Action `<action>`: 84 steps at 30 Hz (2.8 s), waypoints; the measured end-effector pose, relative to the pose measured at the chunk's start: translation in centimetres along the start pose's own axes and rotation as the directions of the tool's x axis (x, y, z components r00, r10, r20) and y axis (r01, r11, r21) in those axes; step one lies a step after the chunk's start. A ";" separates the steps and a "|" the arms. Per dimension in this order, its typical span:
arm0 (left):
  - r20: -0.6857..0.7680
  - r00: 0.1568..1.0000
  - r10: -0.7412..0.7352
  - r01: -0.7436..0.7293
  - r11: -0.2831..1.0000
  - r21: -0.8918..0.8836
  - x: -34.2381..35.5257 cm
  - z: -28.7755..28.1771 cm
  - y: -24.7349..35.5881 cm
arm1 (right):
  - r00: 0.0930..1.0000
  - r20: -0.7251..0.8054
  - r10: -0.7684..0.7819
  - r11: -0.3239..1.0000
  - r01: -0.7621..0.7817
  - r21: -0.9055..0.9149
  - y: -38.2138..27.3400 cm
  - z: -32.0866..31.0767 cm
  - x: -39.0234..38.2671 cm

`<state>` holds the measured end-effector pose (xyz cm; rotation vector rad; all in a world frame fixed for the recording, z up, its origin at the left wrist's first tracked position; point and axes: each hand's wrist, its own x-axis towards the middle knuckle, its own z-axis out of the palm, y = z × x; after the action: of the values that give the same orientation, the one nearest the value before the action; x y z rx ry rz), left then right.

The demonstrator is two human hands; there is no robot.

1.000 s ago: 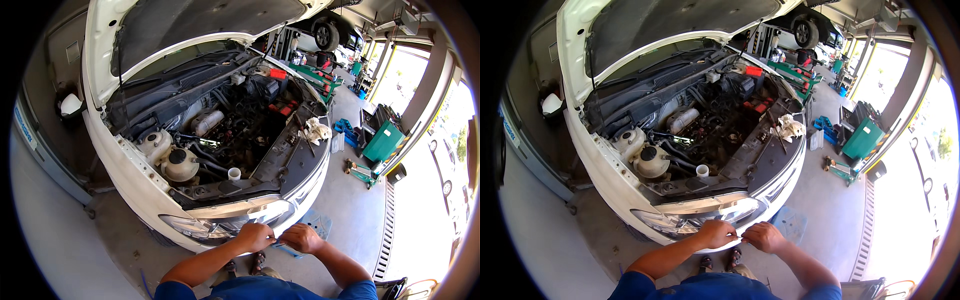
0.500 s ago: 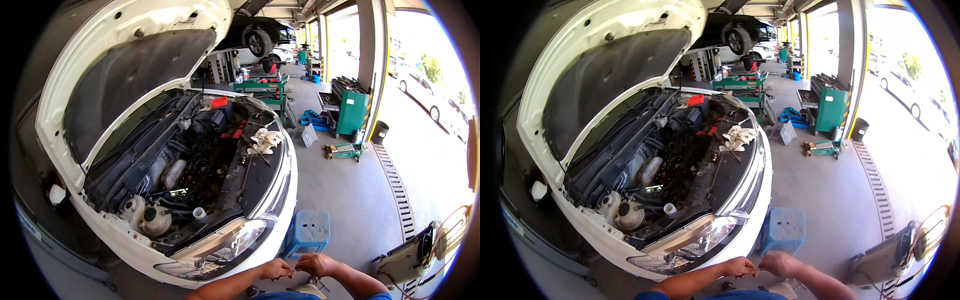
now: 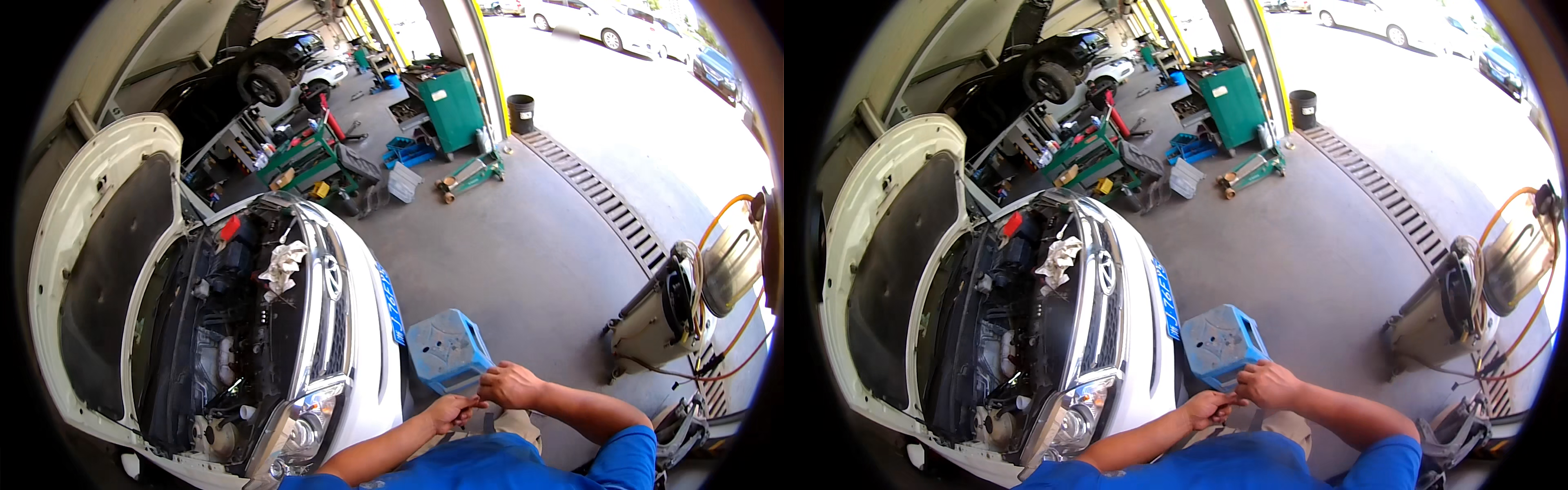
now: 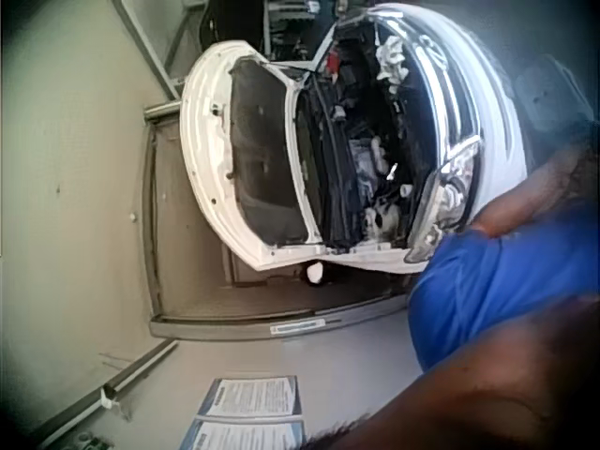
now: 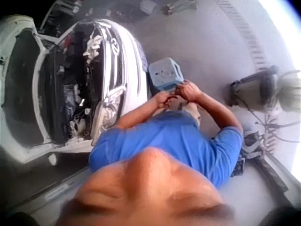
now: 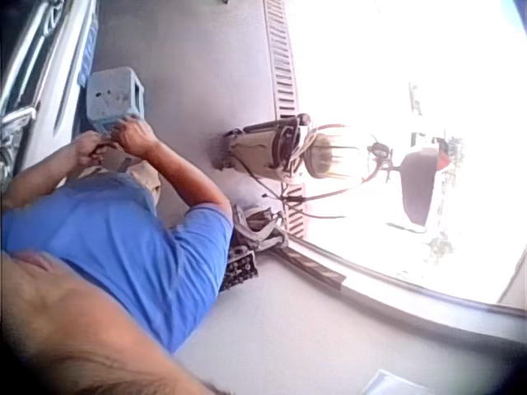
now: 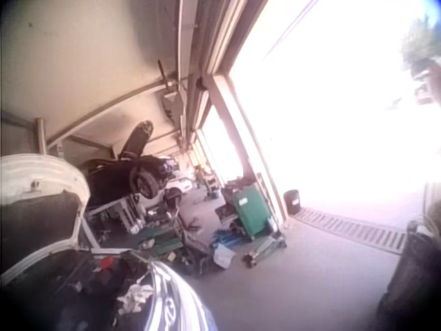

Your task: The person works on the internal components of an open car engine, using a flashlight and a screwdriver to work on a specific part within the engine block, and handles a small plastic tube and a circular metal component.

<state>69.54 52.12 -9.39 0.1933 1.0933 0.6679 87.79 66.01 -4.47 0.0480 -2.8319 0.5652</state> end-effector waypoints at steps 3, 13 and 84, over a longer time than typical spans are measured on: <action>-0.093 0.988 0.122 -0.126 0.991 -0.044 3.9 3.5 3.1 | 0.984 -0.110 0.139 0.980 -0.152 -0.127 2.5 -2.7 -2.1; -0.077 0.789 0.609 -0.597 0.790 0.139 12.0 13.8 12.5 | 0.581 -0.584 0.567 0.757 -0.647 0.091 7.0 -7.1 -6.7; -0.318 0.326 0.890 -0.799 0.439 0.411 40.2 -7.9 85.7 | 0.936 -0.238 0.259 0.938 -0.185 0.293 82.6 -31.5 34.2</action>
<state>39.64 142.12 -4.01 0.8600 1.5472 1.6743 55.51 154.90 1.46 -0.2874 -2.4896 0.9243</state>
